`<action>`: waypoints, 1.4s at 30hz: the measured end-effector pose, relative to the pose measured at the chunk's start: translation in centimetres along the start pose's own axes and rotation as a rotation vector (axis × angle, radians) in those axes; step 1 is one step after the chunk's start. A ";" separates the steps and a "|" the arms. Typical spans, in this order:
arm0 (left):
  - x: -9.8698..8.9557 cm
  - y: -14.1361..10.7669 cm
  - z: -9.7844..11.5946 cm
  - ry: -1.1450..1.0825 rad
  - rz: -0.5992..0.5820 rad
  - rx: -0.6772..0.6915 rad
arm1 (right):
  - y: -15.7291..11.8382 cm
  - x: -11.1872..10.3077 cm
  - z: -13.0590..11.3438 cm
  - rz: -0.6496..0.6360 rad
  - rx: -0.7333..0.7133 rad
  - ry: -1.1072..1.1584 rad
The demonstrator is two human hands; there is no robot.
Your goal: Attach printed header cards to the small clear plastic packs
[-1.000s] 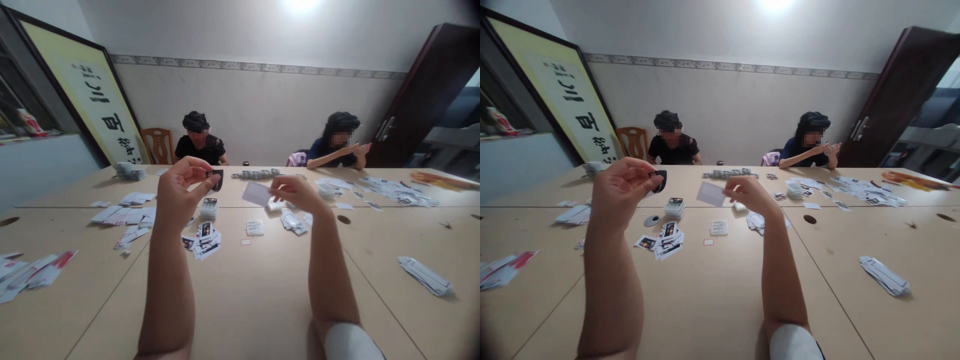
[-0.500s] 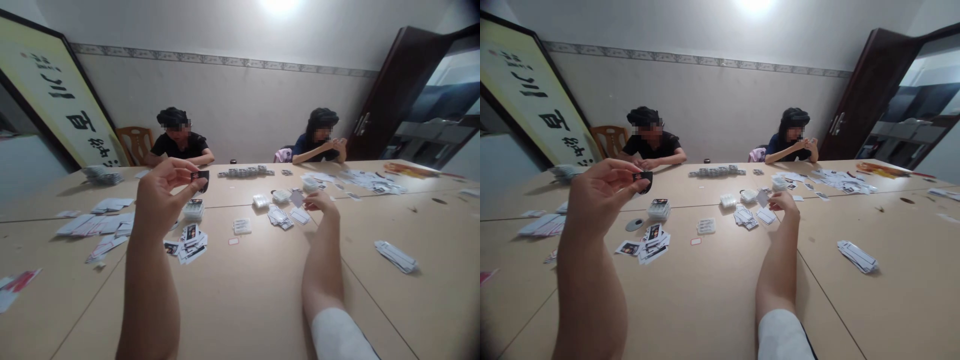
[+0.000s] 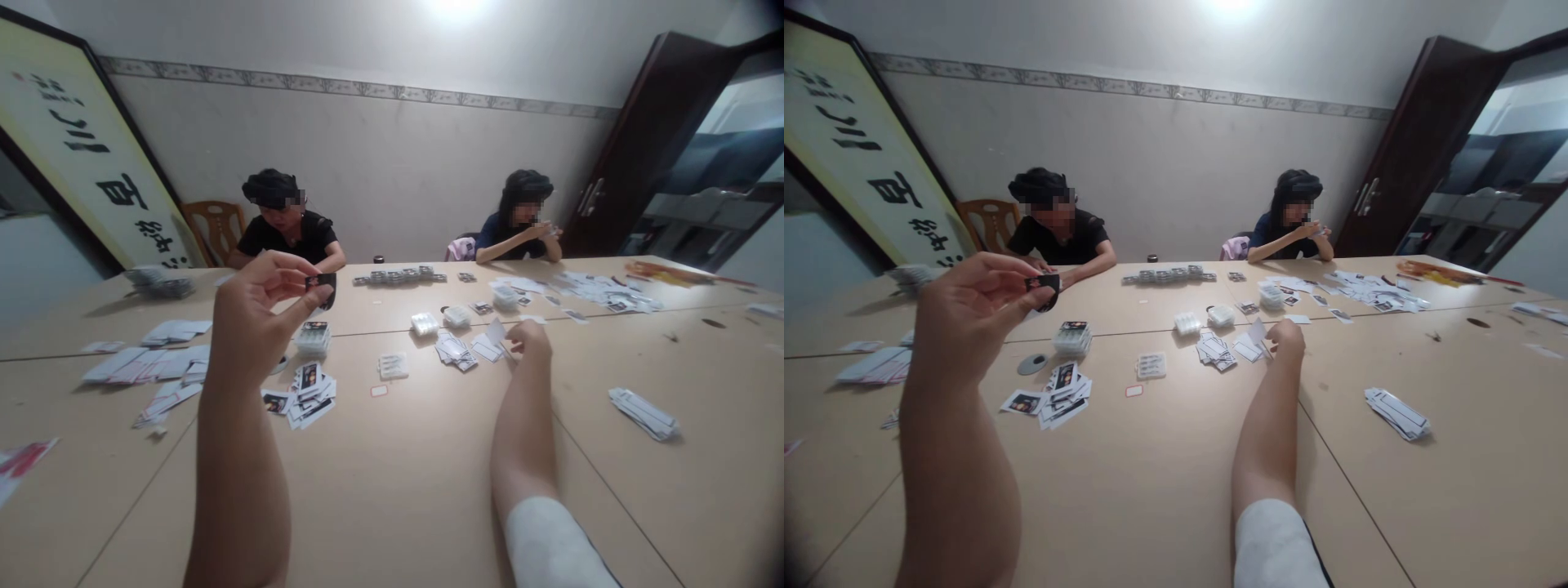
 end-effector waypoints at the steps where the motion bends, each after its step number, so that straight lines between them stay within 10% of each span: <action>1: 0.0 0.0 0.0 0.006 0.002 -0.001 | 0.0 0.1 0.3 -0.022 0.031 -0.013; 12: -0.6 0.1 -0.1 0.018 0.019 -0.017 | -1.8 -3.7 -4.1 0.136 -0.100 -0.226; 22: -1.4 0.2 -0.3 0.024 0.057 -0.005 | -8.7 3.4 -6.4 0.103 -0.364 -0.610; 34: 3.3 -0.5 1.0 -0.025 -0.141 -0.024 | -24.2 -4.7 -19.2 0.007 -1.048 0.036; 42: 3.7 -0.8 2.1 0.015 -0.164 0.013 | -10.7 -0.3 -12.1 0.114 -0.438 -0.304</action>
Point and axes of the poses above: each hand's wrist, its own y-axis towards the middle knuckle, its own x-axis out of the palm, z = x × y, the point moved 10 cm from there along y, towards the middle knuckle, and after that the axes turned 2 degrees about -z, right-handed, at the moved point
